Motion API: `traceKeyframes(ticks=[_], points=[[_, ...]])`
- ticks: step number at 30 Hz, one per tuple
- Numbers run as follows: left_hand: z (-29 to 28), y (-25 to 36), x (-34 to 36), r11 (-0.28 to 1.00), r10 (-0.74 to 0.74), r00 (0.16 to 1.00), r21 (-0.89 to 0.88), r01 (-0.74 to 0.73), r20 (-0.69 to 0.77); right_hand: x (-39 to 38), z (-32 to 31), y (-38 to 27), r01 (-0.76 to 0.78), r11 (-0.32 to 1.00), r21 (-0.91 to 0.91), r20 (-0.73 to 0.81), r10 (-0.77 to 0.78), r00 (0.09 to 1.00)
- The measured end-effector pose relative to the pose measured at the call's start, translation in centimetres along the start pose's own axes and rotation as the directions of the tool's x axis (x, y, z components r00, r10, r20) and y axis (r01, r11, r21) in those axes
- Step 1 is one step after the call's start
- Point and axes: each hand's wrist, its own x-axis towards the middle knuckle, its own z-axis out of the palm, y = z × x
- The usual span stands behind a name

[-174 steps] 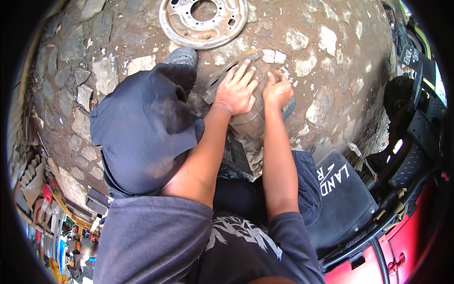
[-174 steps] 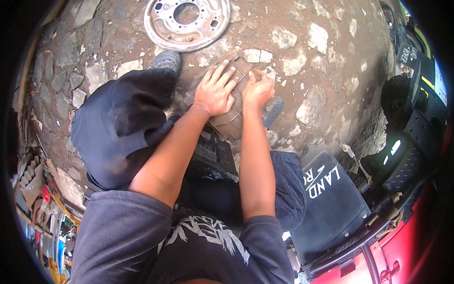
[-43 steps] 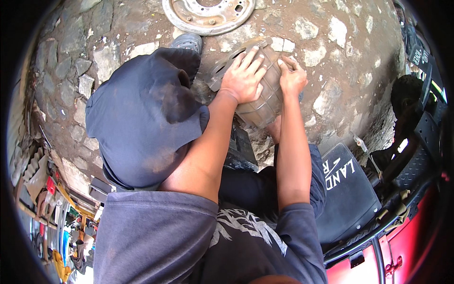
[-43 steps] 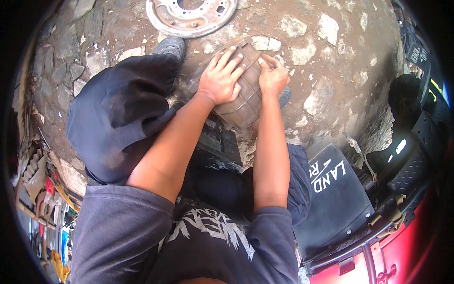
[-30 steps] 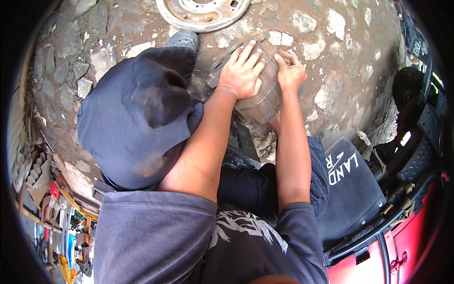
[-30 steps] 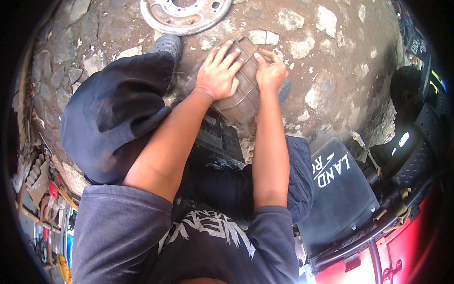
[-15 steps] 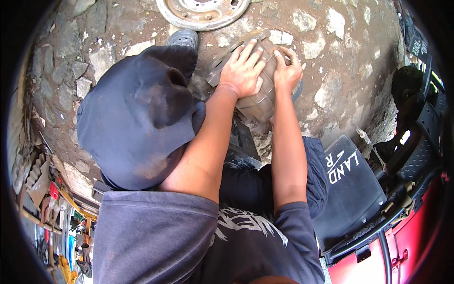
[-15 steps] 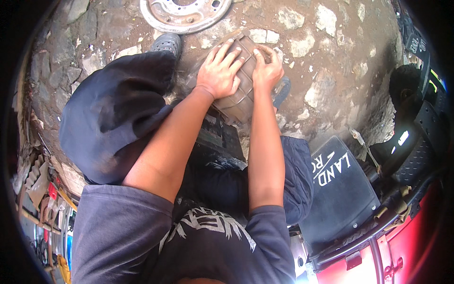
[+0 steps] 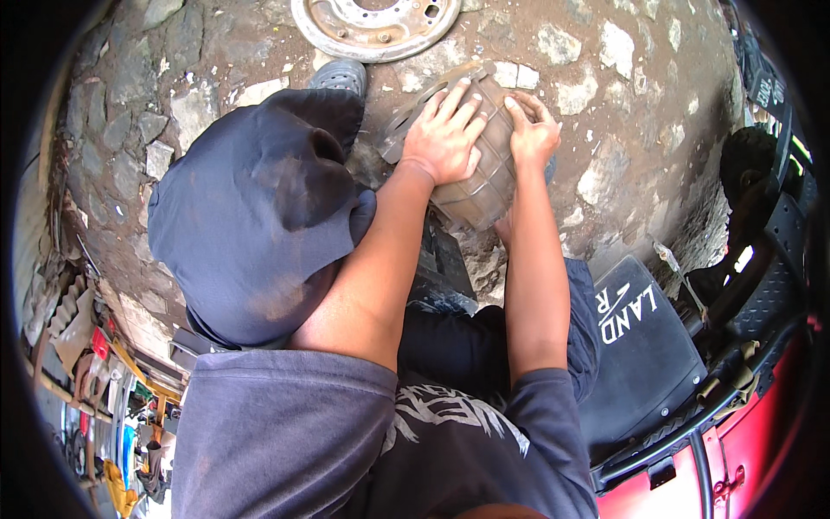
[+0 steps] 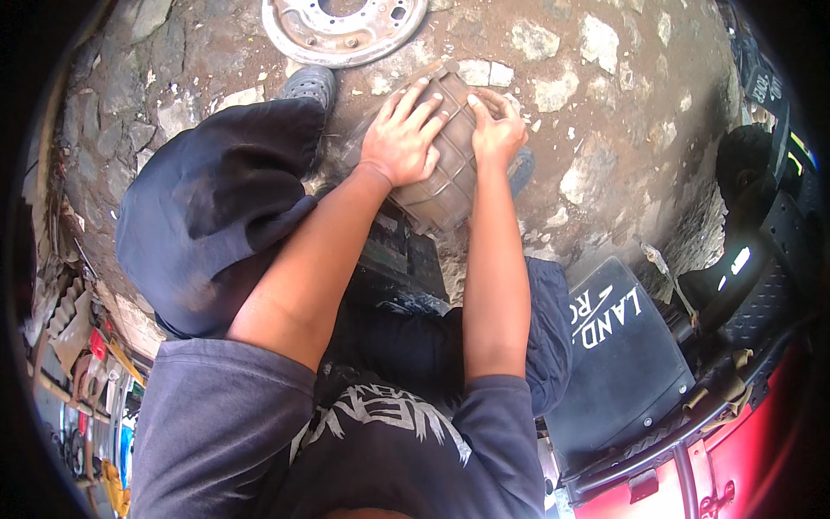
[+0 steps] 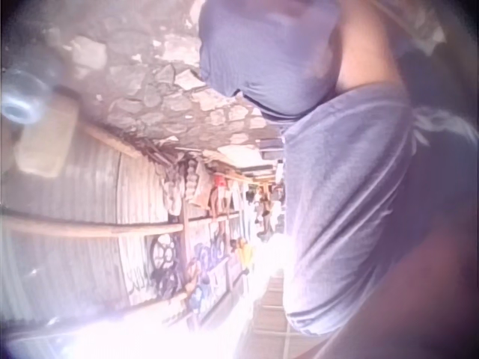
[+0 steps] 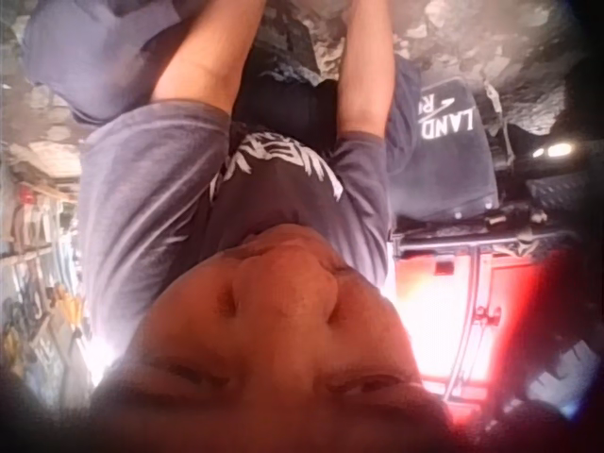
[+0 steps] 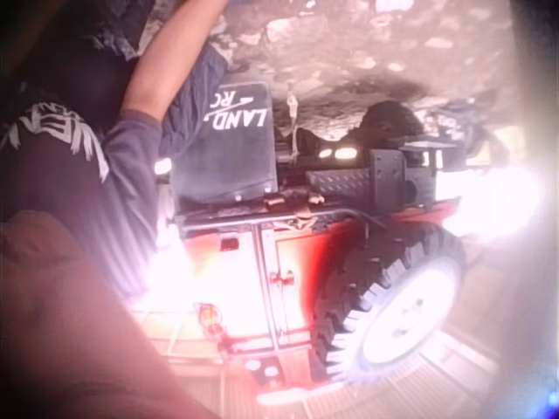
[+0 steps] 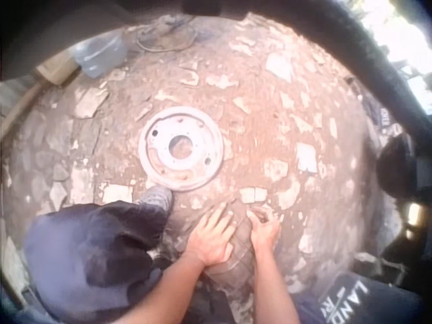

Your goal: The person sits on the ground and repeatedly inserts small rectangular pieces into the slots of a brown plastic mudguard. They handle the pieces one at a time, pressing them into place and adjusting them by hand.

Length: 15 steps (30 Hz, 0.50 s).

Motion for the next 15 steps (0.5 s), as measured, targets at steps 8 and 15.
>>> traceKeyframes(ticks=[8, 15], points=[[-0.2, -0.3, 0.1, 1.000, 0.009, 1.000, -0.007, -0.009, -0.014, -0.6, 0.8, -2.0, -0.042, 0.998, -0.036, -0.069, 0.040, 0.997], [-0.1, -0.3, -0.1, 1.000, -0.007, 1.000, -0.020, 0.007, 0.013, -1.1, 0.3, -1.6, -0.027, 1.000, 0.002, 0.070, 0.027, 0.997]])
